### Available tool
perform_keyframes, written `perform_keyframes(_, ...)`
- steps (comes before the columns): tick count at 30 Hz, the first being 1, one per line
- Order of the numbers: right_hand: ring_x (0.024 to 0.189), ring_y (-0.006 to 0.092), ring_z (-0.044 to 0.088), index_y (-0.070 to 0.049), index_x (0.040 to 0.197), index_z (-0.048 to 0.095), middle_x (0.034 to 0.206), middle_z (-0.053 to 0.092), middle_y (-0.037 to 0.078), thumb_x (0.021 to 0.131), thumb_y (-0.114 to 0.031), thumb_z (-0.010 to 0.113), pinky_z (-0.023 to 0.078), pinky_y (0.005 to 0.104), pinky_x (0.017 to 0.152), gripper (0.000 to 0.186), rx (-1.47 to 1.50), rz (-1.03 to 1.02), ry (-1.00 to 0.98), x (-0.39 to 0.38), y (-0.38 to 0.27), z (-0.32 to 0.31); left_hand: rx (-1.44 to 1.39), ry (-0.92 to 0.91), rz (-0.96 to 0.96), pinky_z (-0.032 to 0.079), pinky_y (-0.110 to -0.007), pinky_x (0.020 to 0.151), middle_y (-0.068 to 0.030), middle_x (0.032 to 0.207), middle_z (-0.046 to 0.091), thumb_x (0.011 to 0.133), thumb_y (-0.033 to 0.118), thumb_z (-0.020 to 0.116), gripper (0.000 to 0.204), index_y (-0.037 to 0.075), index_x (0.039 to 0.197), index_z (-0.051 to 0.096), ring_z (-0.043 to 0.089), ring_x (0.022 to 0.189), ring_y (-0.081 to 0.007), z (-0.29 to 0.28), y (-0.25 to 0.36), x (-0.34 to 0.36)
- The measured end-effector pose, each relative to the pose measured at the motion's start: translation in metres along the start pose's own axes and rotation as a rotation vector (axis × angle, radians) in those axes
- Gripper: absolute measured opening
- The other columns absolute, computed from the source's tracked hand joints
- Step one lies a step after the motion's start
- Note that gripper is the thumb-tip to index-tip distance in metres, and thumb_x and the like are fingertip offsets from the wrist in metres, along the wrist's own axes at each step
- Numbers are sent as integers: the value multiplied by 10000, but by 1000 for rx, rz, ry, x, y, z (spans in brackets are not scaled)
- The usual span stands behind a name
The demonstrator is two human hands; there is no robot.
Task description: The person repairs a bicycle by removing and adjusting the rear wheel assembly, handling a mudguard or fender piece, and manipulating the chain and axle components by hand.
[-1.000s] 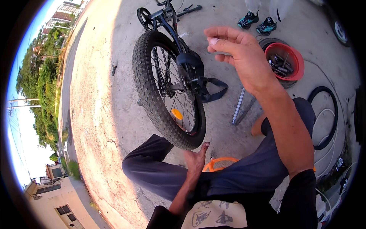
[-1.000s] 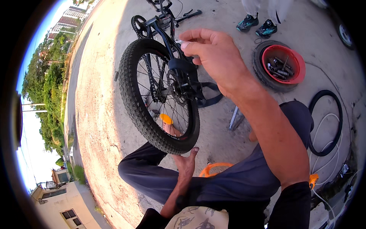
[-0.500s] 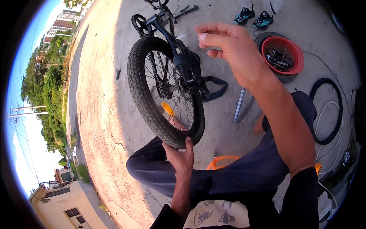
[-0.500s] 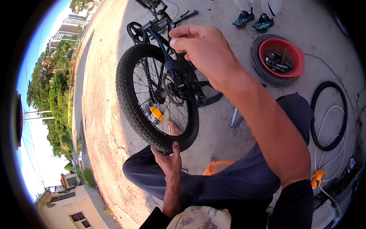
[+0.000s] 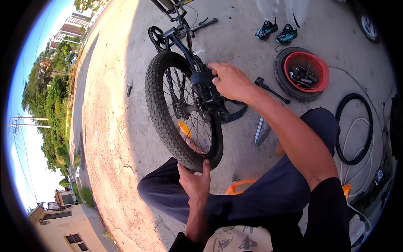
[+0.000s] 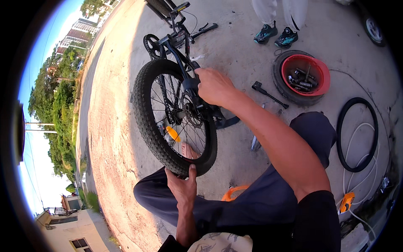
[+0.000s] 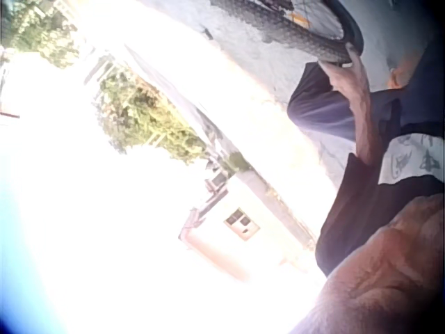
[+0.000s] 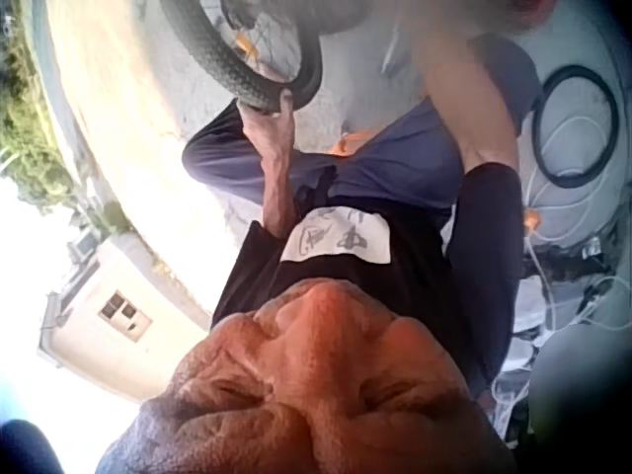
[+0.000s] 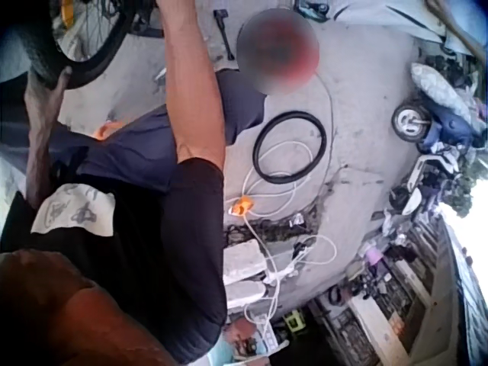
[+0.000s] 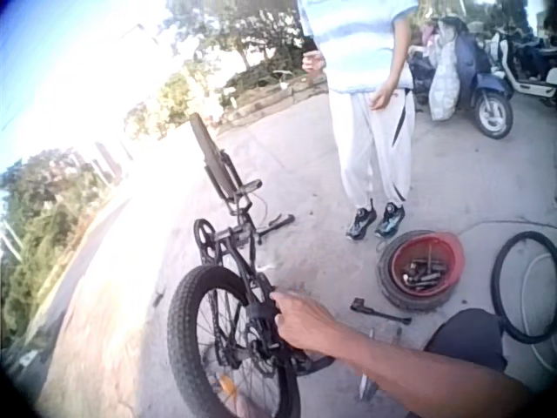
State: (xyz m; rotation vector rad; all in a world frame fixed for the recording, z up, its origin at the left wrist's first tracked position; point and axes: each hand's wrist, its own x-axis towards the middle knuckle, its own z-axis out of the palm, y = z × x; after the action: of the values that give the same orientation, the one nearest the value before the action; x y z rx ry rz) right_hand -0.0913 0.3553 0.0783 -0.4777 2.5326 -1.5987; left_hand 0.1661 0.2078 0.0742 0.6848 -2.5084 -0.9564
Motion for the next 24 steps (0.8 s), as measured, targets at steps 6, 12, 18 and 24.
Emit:
perform_keyframes(6, 1366, 349, 431, -45, 1522, 290, 1487, 432, 215, 870, -97, 600, 356, 385, 1122, 724, -75, 134, -77, 49, 72, 69, 249, -97, -25, 540, -409, 736, -194, 943, 683, 779, 368, 815, 581, -20, 1080, 506, 703, 847, -345, -7, 4, -1)
perform_keyframes(12, 1219, 378, 553, -36, 1344, 513, 1292, 591, 227, 841, -163, 662, 437, 427, 1015, 539, -60, 155, -111, 61, 85, 98, 289, -130, -86, 540, -424, 738, -185, 901, 682, 771, 391, 821, 578, -10, 1034, 498, 702, 845, -356, -12, -5, -5)
perform_keyframes(18, 1104, 400, 607, -3, 1147, 630, 1140, 662, 219, 864, -223, 659, 467, 454, 933, 359, 39, 177, -98, 55, 57, 71, 329, -127, -55, 546, -392, 782, -180, 991, 686, 767, 311, 834, 679, -27, 1228, 468, 718, 894, -306, -13, -7, -8)
perform_keyframes(24, 694, 165, 622, 3, 1208, 606, 897, 675, 124, 880, -133, 680, 497, 326, 657, 363, 367, 142, -22, 44, -3, 20, 76, 53, 312, 436, -465, 1006, -296, 1425, 301, 740, 199, 854, 880, -37, 1391, 312, 440, 1264, -432, -7, -20, -13)
